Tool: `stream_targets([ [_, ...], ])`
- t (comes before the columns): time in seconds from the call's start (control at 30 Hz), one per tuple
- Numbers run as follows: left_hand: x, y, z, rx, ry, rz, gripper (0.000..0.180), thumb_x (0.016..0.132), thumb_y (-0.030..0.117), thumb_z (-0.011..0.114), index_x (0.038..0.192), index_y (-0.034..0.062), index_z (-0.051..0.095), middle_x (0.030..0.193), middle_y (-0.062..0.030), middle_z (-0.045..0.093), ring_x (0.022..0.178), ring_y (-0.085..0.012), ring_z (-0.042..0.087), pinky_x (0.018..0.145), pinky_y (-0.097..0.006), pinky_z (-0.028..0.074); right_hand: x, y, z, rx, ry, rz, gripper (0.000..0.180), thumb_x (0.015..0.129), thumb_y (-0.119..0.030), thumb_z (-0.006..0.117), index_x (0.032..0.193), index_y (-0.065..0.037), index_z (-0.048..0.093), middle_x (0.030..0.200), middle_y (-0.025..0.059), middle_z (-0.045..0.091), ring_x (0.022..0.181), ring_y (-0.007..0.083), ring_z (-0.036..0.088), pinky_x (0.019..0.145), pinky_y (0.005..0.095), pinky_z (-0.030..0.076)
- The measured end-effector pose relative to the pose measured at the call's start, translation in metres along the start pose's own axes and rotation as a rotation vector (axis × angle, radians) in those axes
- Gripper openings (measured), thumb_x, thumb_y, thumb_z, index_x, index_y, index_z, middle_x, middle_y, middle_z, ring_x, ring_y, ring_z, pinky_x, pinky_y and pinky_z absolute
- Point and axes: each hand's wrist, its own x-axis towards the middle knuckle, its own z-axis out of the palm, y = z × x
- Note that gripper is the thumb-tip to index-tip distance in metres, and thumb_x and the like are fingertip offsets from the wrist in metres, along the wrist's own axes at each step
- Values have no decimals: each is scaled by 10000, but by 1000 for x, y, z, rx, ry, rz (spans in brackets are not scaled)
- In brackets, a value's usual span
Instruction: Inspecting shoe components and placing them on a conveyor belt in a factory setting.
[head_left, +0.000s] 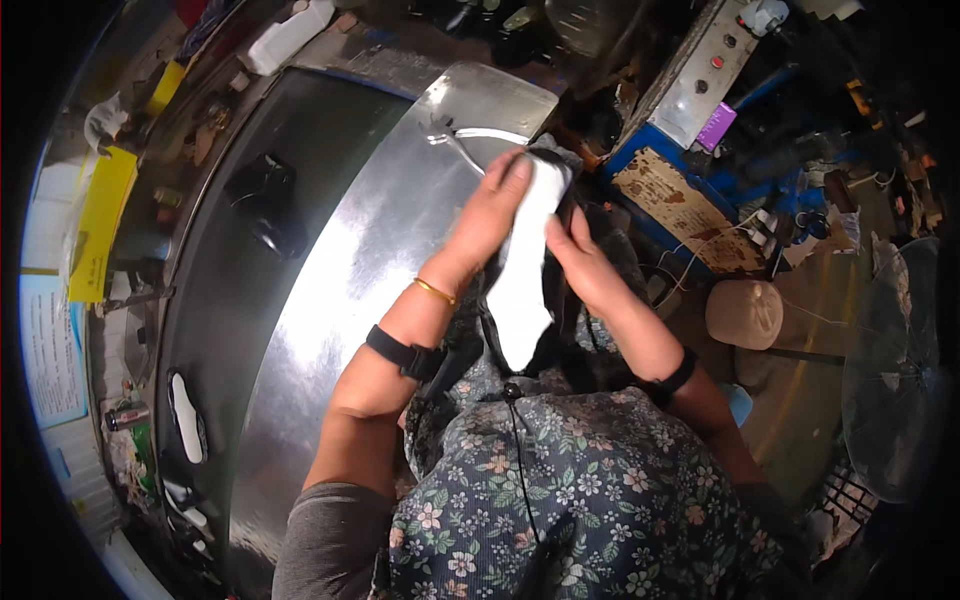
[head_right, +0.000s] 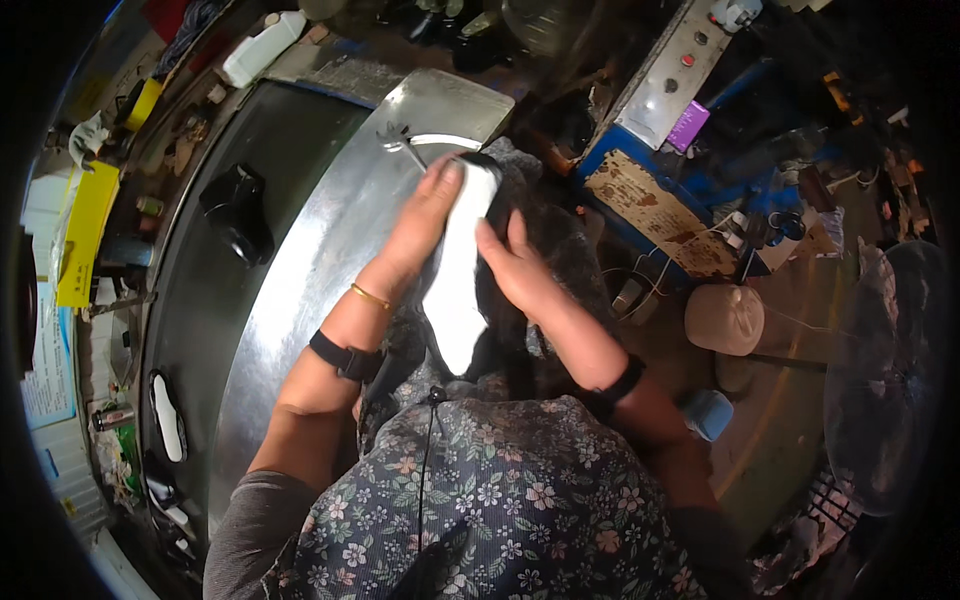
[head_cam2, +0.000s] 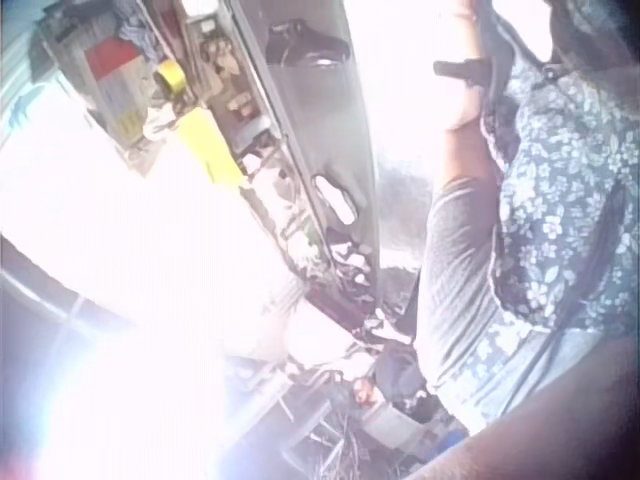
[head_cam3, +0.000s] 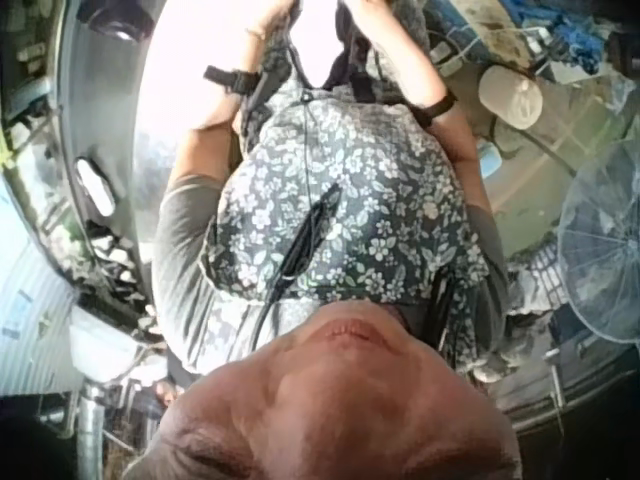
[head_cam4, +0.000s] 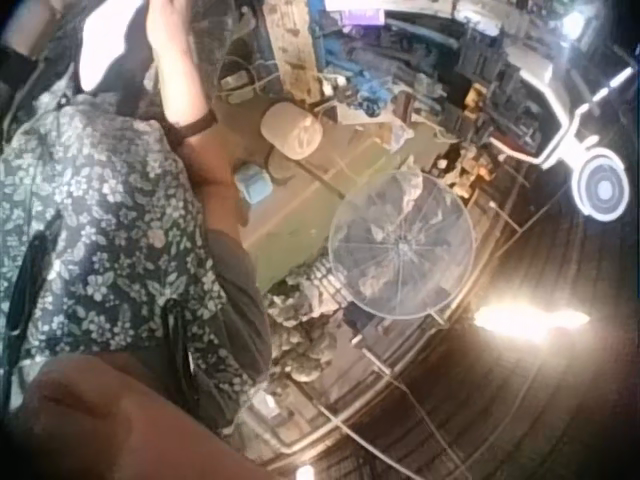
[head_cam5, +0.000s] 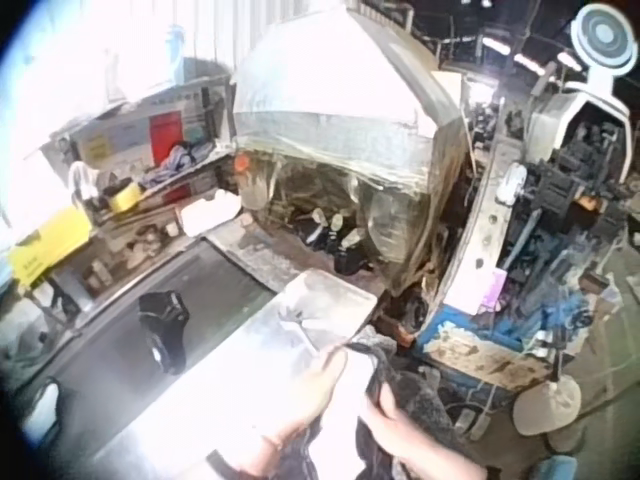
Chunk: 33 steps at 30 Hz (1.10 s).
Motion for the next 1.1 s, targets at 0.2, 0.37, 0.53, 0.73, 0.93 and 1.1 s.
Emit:
stream_targets([
  [0.2,22,17,11,-428,-13,-253,666,1006,572,324,1392,34,399,1257,-127,541,1227,-214,481,1064,-324,366,12,-4,0,129,49,-91,616,1016,-307,504,1505,-37,243,1493,81,358,1369,183,318,1131,323,248],
  [0.37,28,22,0,-355,-224,-234,452,1007,412,459,1271,60,567,1241,-68,569,1122,-164,537,994,-299,413,7,-19,-12,-401,23,-89,712,1029,-474,368,1538,-50,106,1563,107,226,1443,205,202,1159,336,199],
  [0.53,10,4,10,-186,-182,-93,363,968,274,552,1242,37,585,1215,-54,565,1114,-133,521,955,-258,406,37,-34,-26,289,-77,-131,571,1035,-447,362,1448,-53,372,1426,101,446,1334,184,387,1123,339,284],
  [0.73,18,6,8,-506,-257,-344,443,989,283,546,1315,-13,506,1239,-78,566,1155,-152,512,991,-280,396,47,-29,-17,-189,-24,-386,334,1042,-267,418,1161,-15,601,1150,71,632,1112,164,544,998,280,379],
  [0.93,20,3,14,-326,-309,-219,434,990,279,552,1325,6,508,1286,-92,533,1215,-171,469,1049,-298,347,36,-54,-23,42,-132,-130,336,1020,-193,444,1305,-31,519,1298,81,550,1191,173,502,1038,299,358],
  [1.1,20,2,13,-185,-253,-178,438,981,288,567,1331,32,506,1287,-93,533,1213,-169,466,1053,-300,343,29,-42,-21,-592,51,-306,443,982,-86,442,1423,-55,413,1437,72,445,1310,171,412,1087,319,320],
])
